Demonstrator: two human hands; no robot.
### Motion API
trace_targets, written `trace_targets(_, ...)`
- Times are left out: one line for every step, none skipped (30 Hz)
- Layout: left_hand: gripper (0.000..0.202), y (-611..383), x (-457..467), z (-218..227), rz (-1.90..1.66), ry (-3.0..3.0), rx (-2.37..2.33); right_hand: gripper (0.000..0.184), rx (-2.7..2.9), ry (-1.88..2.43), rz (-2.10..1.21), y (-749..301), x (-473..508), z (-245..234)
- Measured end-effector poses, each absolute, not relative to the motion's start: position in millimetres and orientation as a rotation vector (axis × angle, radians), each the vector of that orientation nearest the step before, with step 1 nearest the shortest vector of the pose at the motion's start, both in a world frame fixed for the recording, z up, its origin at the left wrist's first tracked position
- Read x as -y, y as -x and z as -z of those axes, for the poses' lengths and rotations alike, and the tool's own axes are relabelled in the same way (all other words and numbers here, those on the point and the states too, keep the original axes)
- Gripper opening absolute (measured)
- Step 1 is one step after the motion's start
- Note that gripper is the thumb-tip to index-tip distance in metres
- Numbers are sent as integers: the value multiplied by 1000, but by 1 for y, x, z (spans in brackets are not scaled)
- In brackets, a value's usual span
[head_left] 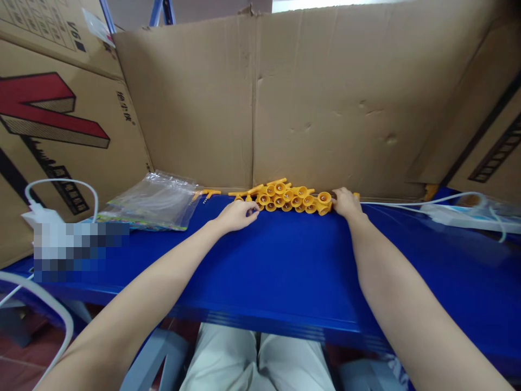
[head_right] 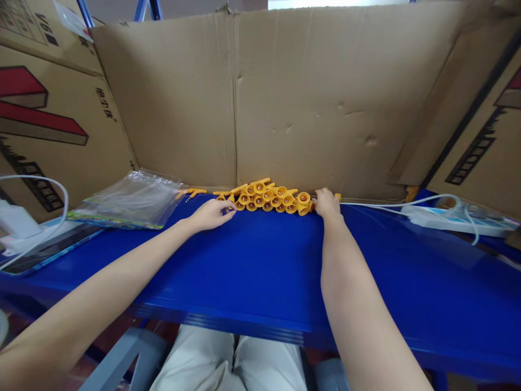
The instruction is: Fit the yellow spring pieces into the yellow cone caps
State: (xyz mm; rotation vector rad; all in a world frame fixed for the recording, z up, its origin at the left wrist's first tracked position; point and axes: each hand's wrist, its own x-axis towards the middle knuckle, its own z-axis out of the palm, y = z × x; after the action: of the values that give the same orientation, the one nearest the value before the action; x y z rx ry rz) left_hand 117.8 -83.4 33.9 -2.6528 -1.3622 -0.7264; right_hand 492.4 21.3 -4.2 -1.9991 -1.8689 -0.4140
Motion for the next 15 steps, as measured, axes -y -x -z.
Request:
trace_targets(20,-119,84,-35,721,2652,1372,42,1863,1996,425,-493,-21,5)
trace_targets(20,-119,85,-35,717,2652,1381,40,1868,1987,419,-493,-20,6)
trace_targets(20,-119,86,-36,712,2654,1389,39,1877,1989,381,-494,-20,6)
trace_targets(20,-120,86,-36,709,2656,1394,37,1884,2004,321,-494,-21,7)
trace_targets(20,-120,87,-36,707,2660,1393,36,1880,2024,256,-495,-22,8)
trace_targets(20,-120,87,-36,706,2665,1390,34,1863,2042,200,-495,-24,10)
trace_targets(20,-120,87,-36,707,2669,1386,33,1838,2051,161,-496,-26,11)
trace_targets(20,-119,87,-36,709,2674,1382,32,1809,2049,137,-497,-27,13)
trace_targets(20,-119,87,-36,710,2678,1379,31,1783,2039,120,-499,-29,15)
trace_targets(19,-119,87,-36,709,2682,1379,30,1761,2027,104,-500,-31,16)
trace_targets(19,-119,87,-36,707,2686,1383,29,1741,2016,87,-501,-32,18)
trace_targets(19,-119,87,-36,703,2690,1389,28,1725,2006,70,-503,-34,19)
trace_targets(19,-119,87,-36,699,2695,1393,26,1712,1995,55,-504,-36,21)
trace_targets(19,-119,88,-36,696,2699,1397,25,1701,1981,45,-505,-37,22)
trace_targets(18,-119,88,-36,694,2702,1400,24,1690,1961,43,-507,-39,24)
